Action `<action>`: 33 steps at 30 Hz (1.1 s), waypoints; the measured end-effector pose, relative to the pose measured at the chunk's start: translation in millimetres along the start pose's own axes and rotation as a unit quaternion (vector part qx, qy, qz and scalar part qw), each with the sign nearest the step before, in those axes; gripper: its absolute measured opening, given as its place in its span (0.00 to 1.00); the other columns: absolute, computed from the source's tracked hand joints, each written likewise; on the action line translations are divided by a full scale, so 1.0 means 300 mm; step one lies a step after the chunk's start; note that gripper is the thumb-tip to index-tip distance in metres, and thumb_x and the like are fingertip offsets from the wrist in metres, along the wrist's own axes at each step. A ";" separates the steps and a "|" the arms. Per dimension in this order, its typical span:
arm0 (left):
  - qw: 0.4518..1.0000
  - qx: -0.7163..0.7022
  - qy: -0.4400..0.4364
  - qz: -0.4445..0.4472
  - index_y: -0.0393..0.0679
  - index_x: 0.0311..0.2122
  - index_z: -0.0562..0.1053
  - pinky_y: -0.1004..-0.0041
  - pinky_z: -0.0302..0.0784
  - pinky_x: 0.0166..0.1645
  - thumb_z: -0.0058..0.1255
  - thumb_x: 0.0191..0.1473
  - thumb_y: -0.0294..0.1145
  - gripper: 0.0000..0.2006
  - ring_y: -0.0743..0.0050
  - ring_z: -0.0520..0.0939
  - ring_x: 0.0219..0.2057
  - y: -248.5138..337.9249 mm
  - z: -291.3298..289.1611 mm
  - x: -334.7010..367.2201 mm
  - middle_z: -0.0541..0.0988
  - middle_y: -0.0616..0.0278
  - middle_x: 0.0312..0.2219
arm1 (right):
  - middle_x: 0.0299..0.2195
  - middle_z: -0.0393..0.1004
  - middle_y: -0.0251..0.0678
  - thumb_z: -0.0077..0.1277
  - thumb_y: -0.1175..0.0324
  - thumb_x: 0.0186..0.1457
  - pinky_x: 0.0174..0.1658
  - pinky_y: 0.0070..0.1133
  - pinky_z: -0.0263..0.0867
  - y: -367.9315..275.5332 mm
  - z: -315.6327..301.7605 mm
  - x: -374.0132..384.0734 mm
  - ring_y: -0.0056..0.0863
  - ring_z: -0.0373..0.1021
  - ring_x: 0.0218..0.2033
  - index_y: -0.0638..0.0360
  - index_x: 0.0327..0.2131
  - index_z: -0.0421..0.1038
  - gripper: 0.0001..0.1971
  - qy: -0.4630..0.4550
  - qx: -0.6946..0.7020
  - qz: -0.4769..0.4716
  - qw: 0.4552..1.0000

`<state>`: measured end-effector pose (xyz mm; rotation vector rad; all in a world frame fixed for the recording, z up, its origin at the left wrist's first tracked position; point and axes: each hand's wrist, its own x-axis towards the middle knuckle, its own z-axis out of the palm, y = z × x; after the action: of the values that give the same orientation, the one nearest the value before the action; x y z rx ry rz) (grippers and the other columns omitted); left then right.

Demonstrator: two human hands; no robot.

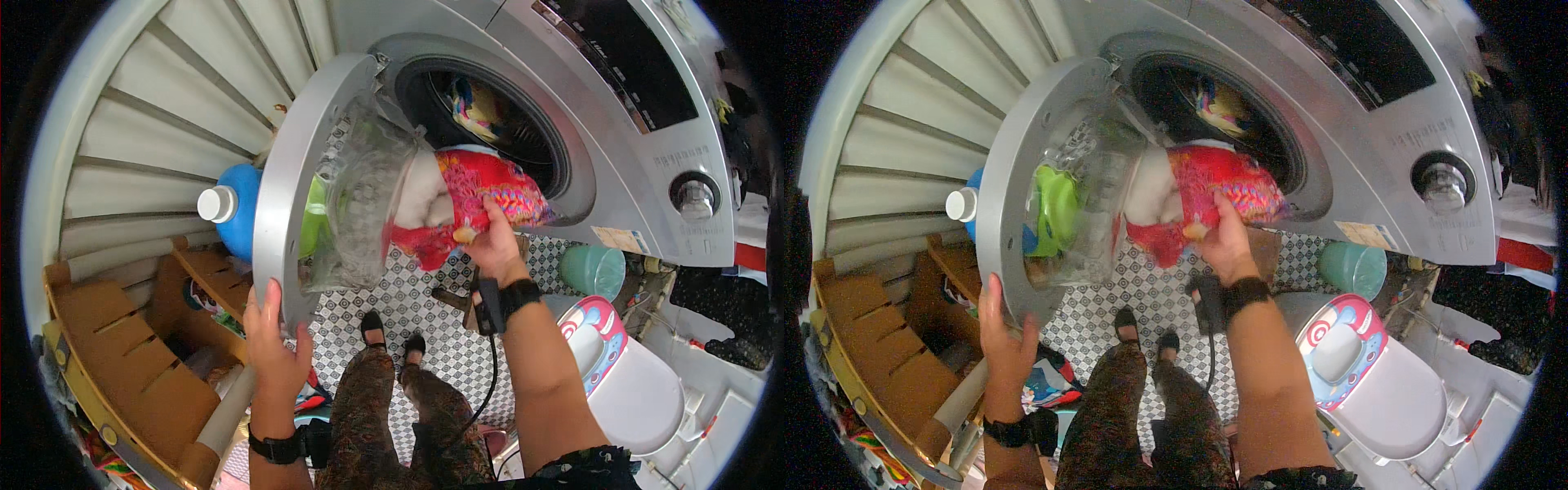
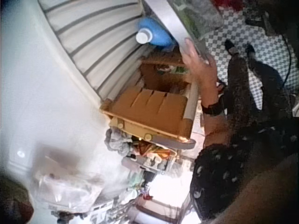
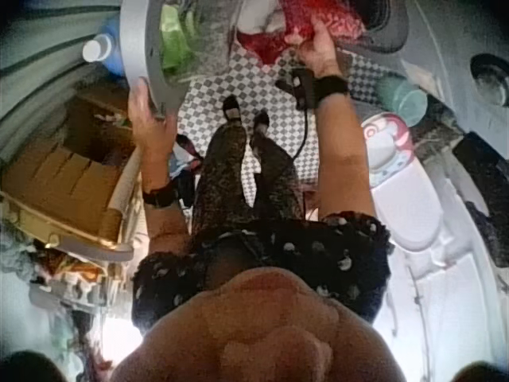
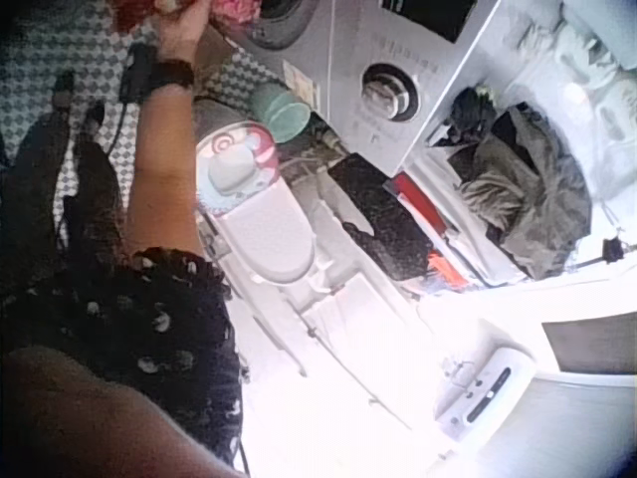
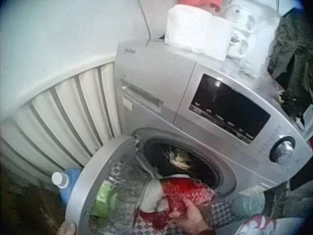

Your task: The person washes clothes in a basin by hand, wrings them out, places them inside a washing machine, and turns a dial on the machine.

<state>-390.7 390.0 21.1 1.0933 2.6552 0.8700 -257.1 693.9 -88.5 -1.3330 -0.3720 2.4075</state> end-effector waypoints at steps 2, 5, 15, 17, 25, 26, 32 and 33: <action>1.000 0.009 0.000 0.000 0.40 0.53 0.58 0.60 0.64 0.46 0.49 0.37 0.17 0.32 0.40 0.66 0.44 -0.001 0.001 0.000 0.63 0.40 0.47 | 0.47 0.67 0.34 0.41 0.54 0.53 0.54 0.41 0.50 -0.066 0.021 0.098 0.36 0.61 0.49 0.53 0.46 0.63 0.19 0.013 -0.013 0.042 0.999; 0.996 0.038 -0.063 -0.057 0.35 0.55 0.54 0.63 0.62 0.51 0.49 0.40 0.18 0.33 0.47 0.66 0.49 -0.007 -0.008 -0.024 0.62 0.42 0.49 | 0.46 0.67 0.38 0.38 0.58 0.53 0.54 0.40 0.52 -0.181 0.106 0.200 0.39 0.61 0.48 0.56 0.45 0.63 0.19 -0.020 0.028 -0.013 0.999; 0.999 0.039 -0.022 -0.016 0.39 0.56 0.46 0.54 0.61 0.48 0.47 0.42 0.16 0.35 0.39 0.68 0.42 -0.020 0.027 -0.082 0.62 0.38 0.43 | 0.28 0.72 0.40 0.39 0.53 0.54 0.41 0.30 0.62 -0.324 0.016 0.492 0.34 0.64 0.25 0.60 0.31 0.69 0.19 0.023 0.159 -0.082 0.984; 0.999 0.052 0.003 -0.010 0.43 0.55 0.49 0.55 0.64 0.43 0.47 0.42 0.16 0.34 0.38 0.69 0.39 -0.021 0.026 -0.048 0.64 0.38 0.42 | 0.27 0.69 0.34 0.36 0.51 0.57 0.46 0.32 0.63 -0.189 0.137 0.409 0.31 0.66 0.33 0.59 0.28 0.66 0.20 0.030 0.107 -0.071 0.991; 0.998 0.004 0.027 -0.052 0.49 0.52 0.57 0.59 0.67 0.45 0.45 0.37 0.11 0.33 0.40 0.69 0.43 -0.016 0.025 -0.013 0.65 0.40 0.46 | 0.39 0.65 0.35 0.42 0.56 0.55 0.50 0.27 0.59 0.016 0.060 0.197 0.30 0.63 0.41 0.62 0.41 0.64 0.19 0.019 -0.133 -0.003 0.991; 0.998 -0.004 0.043 -0.037 0.49 0.51 0.58 0.59 0.66 0.45 0.45 0.37 0.11 0.32 0.40 0.69 0.43 -0.011 0.023 -0.005 0.65 0.40 0.46 | 0.39 0.65 0.35 0.43 0.58 0.55 0.49 0.27 0.59 0.033 0.022 0.160 0.29 0.63 0.41 0.62 0.43 0.64 0.18 0.023 -0.165 0.022 0.986; 0.995 0.018 0.062 -0.078 0.53 0.50 0.64 0.56 0.59 0.52 0.46 0.35 0.16 0.32 0.47 0.67 0.45 0.006 0.036 0.007 0.65 0.50 0.46 | 0.39 0.66 0.35 0.45 0.61 0.53 0.47 0.24 0.62 0.064 -0.206 -0.084 0.27 0.64 0.40 0.60 0.43 0.64 0.17 0.070 -0.279 0.060 0.956; 0.995 0.009 0.066 -0.070 0.56 0.51 0.63 0.56 0.58 0.53 0.46 0.34 0.16 0.34 0.48 0.67 0.45 0.009 0.040 0.015 0.65 0.50 0.47 | 0.38 0.66 0.35 0.45 0.61 0.52 0.46 0.23 0.64 0.062 -0.212 -0.139 0.26 0.65 0.38 0.59 0.42 0.64 0.16 0.071 -0.283 0.050 0.955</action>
<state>-388.3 400.0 12.9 0.8677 2.8103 0.9230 -186.1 662.7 -97.4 -1.7814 -1.0331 2.3564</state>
